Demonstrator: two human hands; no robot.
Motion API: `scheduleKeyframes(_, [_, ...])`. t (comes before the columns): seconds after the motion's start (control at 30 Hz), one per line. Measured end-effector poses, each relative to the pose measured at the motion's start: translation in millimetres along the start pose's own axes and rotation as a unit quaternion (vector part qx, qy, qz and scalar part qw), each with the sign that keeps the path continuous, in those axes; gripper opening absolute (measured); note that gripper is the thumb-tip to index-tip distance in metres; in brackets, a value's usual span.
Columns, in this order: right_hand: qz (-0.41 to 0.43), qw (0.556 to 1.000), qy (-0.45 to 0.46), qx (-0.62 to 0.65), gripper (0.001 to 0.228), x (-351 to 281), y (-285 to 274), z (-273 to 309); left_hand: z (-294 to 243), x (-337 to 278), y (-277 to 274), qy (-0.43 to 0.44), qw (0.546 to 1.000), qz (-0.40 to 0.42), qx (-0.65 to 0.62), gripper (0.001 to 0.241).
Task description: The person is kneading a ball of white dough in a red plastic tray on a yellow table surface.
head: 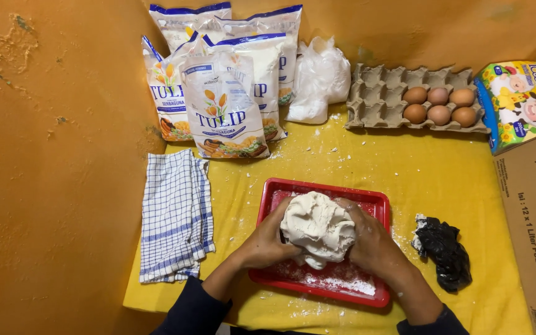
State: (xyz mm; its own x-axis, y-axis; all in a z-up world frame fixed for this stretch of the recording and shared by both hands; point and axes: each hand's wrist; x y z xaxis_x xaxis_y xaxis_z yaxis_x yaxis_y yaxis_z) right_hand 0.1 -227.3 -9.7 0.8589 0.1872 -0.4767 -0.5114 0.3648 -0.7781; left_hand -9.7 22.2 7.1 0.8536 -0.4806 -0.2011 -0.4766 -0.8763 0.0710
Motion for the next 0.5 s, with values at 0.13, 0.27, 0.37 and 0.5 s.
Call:
scheduleKeyframes(0.13, [0.114, 0.991, -0.028, 0.067, 0.130, -29.9, -34.0, 8.3, -5.9, -5.8, -3.4, 0.064, 0.995, 0.042, -0.061, 0.097])
scheduleKeyframes(0.27, [0.030, 0.967, -0.121, 0.220, 0.097, -39.7, -30.3, 14.4, -7.4, -9.5, 11.2, 0.088, 0.996, 0.021, -0.005, 0.076])
scheduleKeyframes(0.37, [-0.036, 0.956, -0.125, 0.264, 0.089, -52.1, -28.8, 26.3, -8.1, -11.2, 23.4, 0.137, 0.988, -0.030, 0.058, 0.074])
scheduleKeyframes(0.5, [-0.237, 0.917, -0.250, 0.202, 0.086, -77.3, -40.3, 52.6, -9.1, -13.7, 30.5, 0.356, 0.915, -0.070, 0.175, 0.092])
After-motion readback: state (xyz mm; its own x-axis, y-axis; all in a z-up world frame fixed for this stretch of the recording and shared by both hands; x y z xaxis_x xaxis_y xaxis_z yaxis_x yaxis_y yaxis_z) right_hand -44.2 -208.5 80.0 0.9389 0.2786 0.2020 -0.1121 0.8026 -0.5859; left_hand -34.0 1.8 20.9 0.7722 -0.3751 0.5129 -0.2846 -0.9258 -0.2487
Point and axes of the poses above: each hand's wrist, its own x-axis towards the middle knuckle, its own y-axis out of the palm, z = x × y, and after that the axes turned 11 degrees about -x, right-handed
